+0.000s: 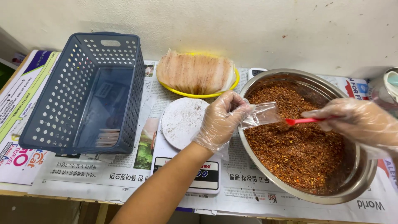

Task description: The person, wearing gloves, uses a small red spoon to fill small plastic bags with a seasoned meat mixture from a large metal bowl, placing each filled bag on a digital scale to weigh it and then into a grey crate.

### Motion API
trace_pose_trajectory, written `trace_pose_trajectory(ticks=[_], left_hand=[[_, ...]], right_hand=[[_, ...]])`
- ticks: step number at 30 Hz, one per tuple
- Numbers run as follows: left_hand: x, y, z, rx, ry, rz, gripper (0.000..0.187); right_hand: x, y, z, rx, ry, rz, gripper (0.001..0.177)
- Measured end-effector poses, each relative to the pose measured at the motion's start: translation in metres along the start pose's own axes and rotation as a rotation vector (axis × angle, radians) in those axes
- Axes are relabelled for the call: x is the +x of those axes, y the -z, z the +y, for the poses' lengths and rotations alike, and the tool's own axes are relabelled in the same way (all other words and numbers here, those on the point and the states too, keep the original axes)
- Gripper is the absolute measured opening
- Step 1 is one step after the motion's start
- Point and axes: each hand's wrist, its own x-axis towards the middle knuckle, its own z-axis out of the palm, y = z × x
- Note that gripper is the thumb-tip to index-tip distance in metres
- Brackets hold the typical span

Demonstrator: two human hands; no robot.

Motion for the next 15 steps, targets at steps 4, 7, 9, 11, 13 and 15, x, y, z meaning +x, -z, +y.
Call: trace_pose_trajectory(ticks=[4,7,9,11,13,15], left_hand=[[0.003,-0.003,0.0,-0.021,-0.011,-0.018,0.015],[0.008,-0.009,-0.006,-0.132,-0.005,-0.039,0.015],[0.011,-0.012,-0.003,-0.064,0.001,-0.035,0.014],[0.013,-0.014,-0.003,-0.061,0.003,-0.032,0.014],[0.017,-0.015,-0.003,-0.057,0.005,-0.026,0.014],[0.02,-0.017,-0.005,-0.144,0.07,-0.047,0.013]], right_hand=[[0.007,0.007,0.047,0.311,-0.012,0.06,0.044],[0.027,-0.01,0.109,0.614,0.151,0.133,0.027],[0.024,0.003,0.095,0.714,0.286,0.157,0.026],[0.011,0.02,0.058,0.656,0.267,0.213,0.026],[0.005,0.029,0.034,0.599,0.252,0.267,0.026],[0.002,0.03,0.025,0.59,0.281,0.274,0.024]])
